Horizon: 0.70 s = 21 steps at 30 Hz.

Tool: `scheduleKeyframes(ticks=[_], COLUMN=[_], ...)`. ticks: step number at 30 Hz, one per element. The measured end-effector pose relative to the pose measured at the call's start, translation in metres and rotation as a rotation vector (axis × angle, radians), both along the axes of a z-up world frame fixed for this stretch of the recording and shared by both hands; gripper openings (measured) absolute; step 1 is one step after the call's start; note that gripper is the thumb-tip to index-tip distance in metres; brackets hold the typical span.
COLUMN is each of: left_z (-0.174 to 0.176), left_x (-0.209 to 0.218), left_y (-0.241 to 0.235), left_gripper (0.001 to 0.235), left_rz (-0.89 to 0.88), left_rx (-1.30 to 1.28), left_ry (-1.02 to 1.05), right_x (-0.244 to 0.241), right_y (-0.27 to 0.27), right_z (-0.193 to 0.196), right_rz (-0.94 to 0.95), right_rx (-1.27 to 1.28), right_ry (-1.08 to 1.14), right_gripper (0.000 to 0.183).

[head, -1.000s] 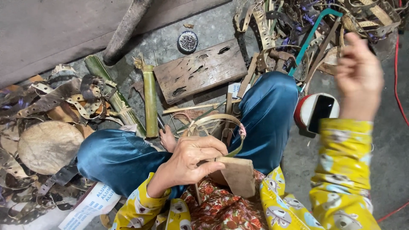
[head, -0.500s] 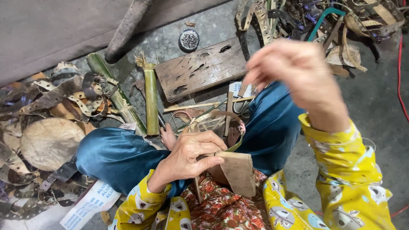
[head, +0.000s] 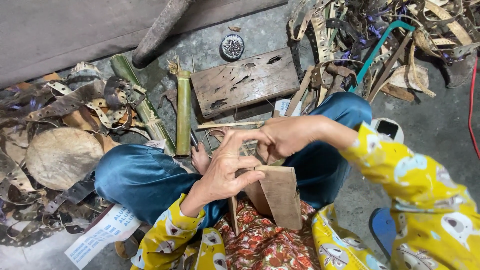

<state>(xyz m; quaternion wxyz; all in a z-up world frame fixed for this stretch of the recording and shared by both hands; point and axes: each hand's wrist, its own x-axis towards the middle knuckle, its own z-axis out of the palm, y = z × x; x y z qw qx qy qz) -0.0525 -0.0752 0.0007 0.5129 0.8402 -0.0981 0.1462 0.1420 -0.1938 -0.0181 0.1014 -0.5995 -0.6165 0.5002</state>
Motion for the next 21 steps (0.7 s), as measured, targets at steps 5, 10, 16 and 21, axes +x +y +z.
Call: scheduleKeyframes(ticks=[5, 10, 16, 21], left_z=[0.012, -0.045, -0.086, -0.090], left_x=[0.006, 0.007, 0.003, 0.008], left_y=[0.008, 0.030, 0.059, 0.064], left_gripper=[0.031, 0.021, 0.024, 0.024], left_rz=[0.055, 0.110, 0.202, 0.229], left_rx=[-0.065, -0.175, -0.321, -0.404], left_ry=[0.035, 0.093, 0.140, 0.169], right_x=[0.018, 0.051, 0.034, -0.015], right_y=[0.033, 0.040, 0.005, -0.015], right_z=[-0.037, -0.081, -0.042, -0.086], right_rz=[0.177, -0.032, -0.520, -0.426], right_rx=[-0.279, -0.276, 0.300, 0.296], right_ry=[0.155, 0.391, 0.332, 0.482], right_gripper=[0.023, 0.021, 0.019, 0.035])
